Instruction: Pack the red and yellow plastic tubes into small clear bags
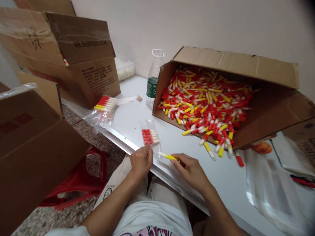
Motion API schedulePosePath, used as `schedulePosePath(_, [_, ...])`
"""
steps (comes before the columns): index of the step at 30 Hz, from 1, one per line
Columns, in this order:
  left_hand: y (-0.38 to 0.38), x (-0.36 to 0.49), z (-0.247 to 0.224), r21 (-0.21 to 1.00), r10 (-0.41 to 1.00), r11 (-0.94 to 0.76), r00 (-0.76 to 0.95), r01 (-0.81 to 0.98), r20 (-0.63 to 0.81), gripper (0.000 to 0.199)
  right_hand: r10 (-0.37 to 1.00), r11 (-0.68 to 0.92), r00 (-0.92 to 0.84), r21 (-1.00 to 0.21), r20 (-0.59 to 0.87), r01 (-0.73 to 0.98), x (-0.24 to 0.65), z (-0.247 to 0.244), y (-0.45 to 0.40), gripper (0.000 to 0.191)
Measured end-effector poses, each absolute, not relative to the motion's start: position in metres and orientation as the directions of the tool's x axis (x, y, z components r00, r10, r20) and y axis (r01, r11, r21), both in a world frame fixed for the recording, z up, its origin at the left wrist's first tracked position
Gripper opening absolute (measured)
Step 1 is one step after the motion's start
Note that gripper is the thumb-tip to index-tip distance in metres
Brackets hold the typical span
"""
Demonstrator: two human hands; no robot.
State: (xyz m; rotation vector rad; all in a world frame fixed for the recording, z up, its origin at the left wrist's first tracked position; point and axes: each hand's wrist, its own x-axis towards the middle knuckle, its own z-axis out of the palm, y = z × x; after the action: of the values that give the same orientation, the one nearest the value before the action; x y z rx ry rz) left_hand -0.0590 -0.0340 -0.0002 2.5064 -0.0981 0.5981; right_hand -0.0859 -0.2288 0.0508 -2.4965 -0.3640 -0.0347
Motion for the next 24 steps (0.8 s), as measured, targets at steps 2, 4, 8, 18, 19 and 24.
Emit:
schedulePosePath(2, [-0.039,-0.059,0.001,0.546,0.059,-0.808,0.892,-0.221,0.448,0.028,0.279,-0.805,0.947,-0.499,0.157,0.320,-0.100,0.050,-0.226,0.027])
schedulePosePath(4, [-0.044,-0.062,0.003,0.571,0.043,-0.784,0.895,-0.245,0.443,0.027,0.267,-0.874,0.932,-0.346,0.247,0.342,-0.106,0.042,-0.217,0.029])
schedulePosePath(8, [-0.054,-0.071,0.004,0.586,-0.033,-0.757,0.913,-0.289,0.407,0.028,0.134,-0.960,0.895,-0.167,0.426,0.223,-0.099,0.018,-0.195,0.033])
schedulePosePath(18, [-0.053,-0.074,-0.002,0.530,-0.122,-0.788,0.924,-0.312,0.361,0.031,0.220,-0.767,0.920,-0.525,0.324,0.368,-0.083,0.014,-0.187,0.020])
schedulePosePath(19, [-0.052,-0.075,-0.002,0.512,-0.141,-0.799,0.926,-0.315,0.349,0.032,0.225,-0.783,0.913,-0.495,0.340,0.377,-0.082,0.014,-0.186,0.016])
schedulePosePath(24, [-0.052,-0.082,-0.004,0.409,-0.234,-0.846,0.928,-0.341,0.290,0.038,0.256,-0.886,0.880,-0.266,0.401,0.379,-0.072,0.009,-0.177,0.023])
